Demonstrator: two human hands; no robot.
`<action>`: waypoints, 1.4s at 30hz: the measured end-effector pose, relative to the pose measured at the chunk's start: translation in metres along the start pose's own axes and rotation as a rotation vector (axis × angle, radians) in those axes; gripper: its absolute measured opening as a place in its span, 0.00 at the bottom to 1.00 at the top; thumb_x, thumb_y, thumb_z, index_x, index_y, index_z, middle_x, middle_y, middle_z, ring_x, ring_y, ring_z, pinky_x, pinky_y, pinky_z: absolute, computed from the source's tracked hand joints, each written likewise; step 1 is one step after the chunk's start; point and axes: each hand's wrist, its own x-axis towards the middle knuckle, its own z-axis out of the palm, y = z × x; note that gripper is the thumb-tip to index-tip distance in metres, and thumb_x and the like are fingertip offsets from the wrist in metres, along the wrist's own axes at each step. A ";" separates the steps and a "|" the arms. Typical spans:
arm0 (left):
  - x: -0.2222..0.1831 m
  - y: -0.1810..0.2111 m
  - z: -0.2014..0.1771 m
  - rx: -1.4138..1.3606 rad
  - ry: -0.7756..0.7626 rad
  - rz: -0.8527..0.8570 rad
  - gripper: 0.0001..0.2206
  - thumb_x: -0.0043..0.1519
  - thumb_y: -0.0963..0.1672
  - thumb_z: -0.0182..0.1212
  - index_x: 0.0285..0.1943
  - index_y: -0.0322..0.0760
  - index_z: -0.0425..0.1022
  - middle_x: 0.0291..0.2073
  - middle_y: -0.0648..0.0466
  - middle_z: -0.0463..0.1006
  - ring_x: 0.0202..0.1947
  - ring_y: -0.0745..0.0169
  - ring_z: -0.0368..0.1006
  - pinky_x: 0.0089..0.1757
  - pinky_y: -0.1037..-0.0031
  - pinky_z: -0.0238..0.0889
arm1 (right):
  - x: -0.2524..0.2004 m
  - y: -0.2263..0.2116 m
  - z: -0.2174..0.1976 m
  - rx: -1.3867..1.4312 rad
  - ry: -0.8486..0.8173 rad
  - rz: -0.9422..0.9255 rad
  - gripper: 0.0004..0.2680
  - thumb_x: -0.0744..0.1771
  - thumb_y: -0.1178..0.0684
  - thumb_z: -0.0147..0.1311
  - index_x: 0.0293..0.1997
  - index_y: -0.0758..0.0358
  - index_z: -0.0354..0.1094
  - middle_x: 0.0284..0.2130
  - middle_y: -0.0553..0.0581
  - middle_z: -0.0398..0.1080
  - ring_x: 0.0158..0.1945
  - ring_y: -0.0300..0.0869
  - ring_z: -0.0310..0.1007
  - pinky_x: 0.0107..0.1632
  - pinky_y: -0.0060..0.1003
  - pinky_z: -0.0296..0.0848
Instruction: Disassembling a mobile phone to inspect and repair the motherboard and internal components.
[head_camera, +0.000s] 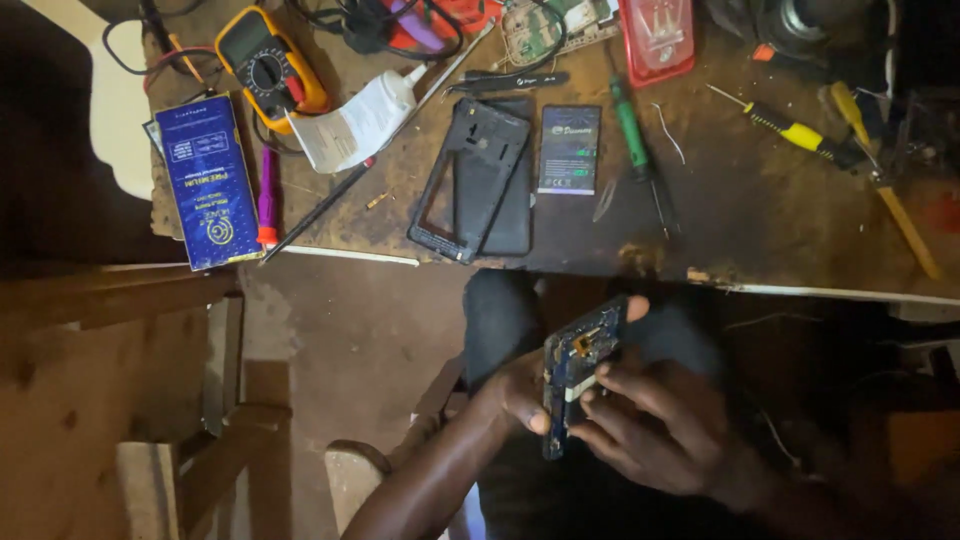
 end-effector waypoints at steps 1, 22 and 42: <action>0.000 0.003 0.001 0.052 -0.024 -0.001 0.45 0.53 0.45 0.81 0.78 0.35 0.55 0.42 0.55 0.73 0.44 0.67 0.74 0.45 0.76 0.70 | -0.002 -0.003 0.003 -0.050 -0.011 -0.006 0.11 0.66 0.48 0.72 0.48 0.62 0.78 0.50 0.62 0.73 0.47 0.50 0.79 0.49 0.46 0.80; -0.020 0.052 0.049 -0.243 -0.163 -0.100 0.62 0.53 0.34 0.77 0.91 0.40 0.27 0.57 0.40 0.83 0.57 0.52 0.82 0.56 0.68 0.74 | -0.018 -0.047 0.048 0.105 0.087 0.169 0.21 0.63 0.55 0.78 0.60 0.60 0.70 0.53 0.59 0.74 0.49 0.44 0.80 0.50 0.34 0.81; -0.014 0.053 0.053 -0.177 -0.132 -0.075 0.61 0.53 0.37 0.77 0.90 0.37 0.30 0.52 0.50 0.75 0.47 0.62 0.78 0.39 0.74 0.72 | -0.020 -0.032 0.043 -0.063 0.075 0.061 0.23 0.66 0.52 0.78 0.66 0.51 0.69 0.60 0.53 0.69 0.52 0.48 0.75 0.55 0.41 0.79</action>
